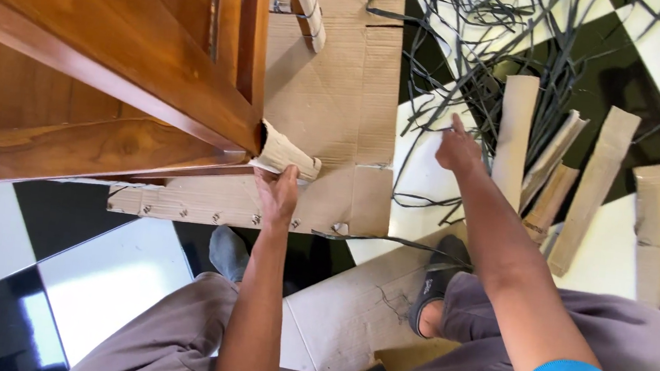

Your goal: Wrapping wooden furniture legs with cardboard and securing them with plastic ties

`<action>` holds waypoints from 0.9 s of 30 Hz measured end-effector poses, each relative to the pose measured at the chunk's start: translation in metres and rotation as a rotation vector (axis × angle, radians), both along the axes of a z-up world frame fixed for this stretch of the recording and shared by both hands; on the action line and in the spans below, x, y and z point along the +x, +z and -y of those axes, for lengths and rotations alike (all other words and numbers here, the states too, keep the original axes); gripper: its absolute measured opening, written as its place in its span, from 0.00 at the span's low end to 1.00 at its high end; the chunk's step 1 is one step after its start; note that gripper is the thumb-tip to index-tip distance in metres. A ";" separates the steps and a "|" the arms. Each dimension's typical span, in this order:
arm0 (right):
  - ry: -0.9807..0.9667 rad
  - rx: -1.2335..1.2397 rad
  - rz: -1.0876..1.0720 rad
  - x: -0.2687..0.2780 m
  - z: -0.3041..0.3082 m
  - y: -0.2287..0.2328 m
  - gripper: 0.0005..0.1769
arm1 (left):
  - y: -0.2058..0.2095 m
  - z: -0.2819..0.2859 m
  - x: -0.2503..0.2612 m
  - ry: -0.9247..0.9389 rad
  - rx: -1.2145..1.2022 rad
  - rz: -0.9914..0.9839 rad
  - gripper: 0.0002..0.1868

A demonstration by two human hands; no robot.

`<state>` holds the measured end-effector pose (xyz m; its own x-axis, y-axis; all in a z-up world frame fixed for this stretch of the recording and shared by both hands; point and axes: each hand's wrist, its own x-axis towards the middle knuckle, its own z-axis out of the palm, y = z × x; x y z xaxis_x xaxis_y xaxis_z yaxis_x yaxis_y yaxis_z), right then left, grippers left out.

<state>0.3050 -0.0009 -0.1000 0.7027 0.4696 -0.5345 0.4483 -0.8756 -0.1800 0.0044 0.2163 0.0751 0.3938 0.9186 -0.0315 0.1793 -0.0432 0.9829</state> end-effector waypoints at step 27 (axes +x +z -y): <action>-0.415 0.796 -0.371 -0.054 -0.021 0.236 0.12 | -0.002 -0.003 0.007 -0.008 -0.081 0.127 0.29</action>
